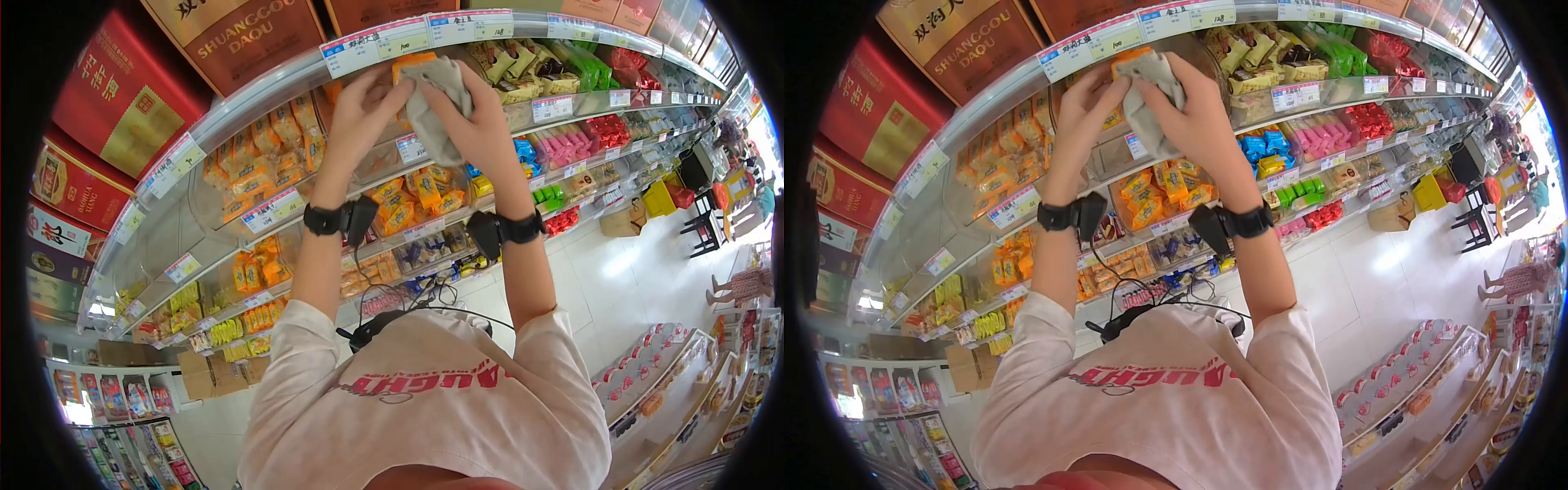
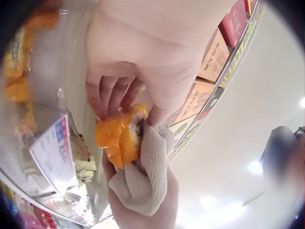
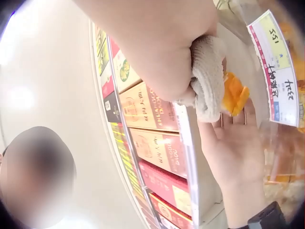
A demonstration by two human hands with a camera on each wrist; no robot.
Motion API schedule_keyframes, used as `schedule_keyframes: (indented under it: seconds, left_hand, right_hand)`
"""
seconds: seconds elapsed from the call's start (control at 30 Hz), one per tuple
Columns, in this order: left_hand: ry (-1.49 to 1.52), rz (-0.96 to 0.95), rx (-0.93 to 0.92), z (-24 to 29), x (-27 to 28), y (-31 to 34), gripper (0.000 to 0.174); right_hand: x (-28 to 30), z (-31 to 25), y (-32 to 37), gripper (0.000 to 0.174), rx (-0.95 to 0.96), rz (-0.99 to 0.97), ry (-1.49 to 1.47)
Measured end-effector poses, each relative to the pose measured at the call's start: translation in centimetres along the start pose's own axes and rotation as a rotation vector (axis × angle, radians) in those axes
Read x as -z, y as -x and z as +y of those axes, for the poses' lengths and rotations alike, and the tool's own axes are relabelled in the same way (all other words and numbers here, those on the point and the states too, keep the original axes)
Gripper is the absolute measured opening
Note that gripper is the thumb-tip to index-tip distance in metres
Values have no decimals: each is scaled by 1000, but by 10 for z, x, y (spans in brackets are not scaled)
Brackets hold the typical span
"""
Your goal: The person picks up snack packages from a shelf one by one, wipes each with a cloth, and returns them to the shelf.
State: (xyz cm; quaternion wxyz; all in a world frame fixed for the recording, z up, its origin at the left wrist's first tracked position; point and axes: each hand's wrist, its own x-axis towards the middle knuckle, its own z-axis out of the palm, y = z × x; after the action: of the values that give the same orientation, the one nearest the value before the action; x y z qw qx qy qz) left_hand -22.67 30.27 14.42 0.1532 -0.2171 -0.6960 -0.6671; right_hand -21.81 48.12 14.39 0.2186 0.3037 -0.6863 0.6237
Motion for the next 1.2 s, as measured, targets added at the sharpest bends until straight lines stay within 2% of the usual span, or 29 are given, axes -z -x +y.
schedule_keyframes:
  seconds: [0.07,0.17,0.2,0.3,0.4,0.43,0.5,0.57,0.73,0.83,0.93,0.97,1.07,1.17,1.2]
  left_hand:
    - [95,6,-20,10,-1,13,46]
    - [236,-72,1,24,2,36,51]
    - [223,-47,-69,17,3,42,52]
    - [37,26,-59,31,5,67,54]
    - [-20,30,-52,40,4,84,58]
    - [-17,28,-31,42,0,88,59]
    - [-218,110,-96,38,-7,94,56]
    - [-443,160,-136,38,-5,101,52]
    - [-582,62,-151,46,8,113,51]
    - [-569,54,-126,48,11,119,51]
    - [-539,101,-132,46,14,123,48]
    - [-534,122,-141,44,13,125,47]
    - [-202,360,-43,25,8,131,45]
    - [-123,499,4,28,4,130,43]
    - [-160,464,6,28,7,130,45]
  right_hand:
    - [4,-15,16,24,-46,-10,-180]
    - [-8,-38,32,29,26,180,-302]
    - [-3,-38,38,36,-27,138,-360]
    - [7,-26,57,34,-242,312,-346]
    - [-8,-26,66,34,-160,628,-247]
    - [-16,-25,70,32,-136,502,-224]
    - [-36,-23,77,30,-91,254,-177]
    - [-51,-25,82,27,-195,258,-317]
    - [-53,-25,85,19,-477,307,-655]
    - [-58,-25,86,19,-389,268,-414]
    - [-60,-24,87,22,-439,242,-492]
    - [-64,-26,86,25,-388,246,-497]
    - [-86,-32,84,38,-249,211,-483]
    - [-102,-33,97,53,-153,111,-365]
    - [-105,-31,100,56,-116,96,-292]
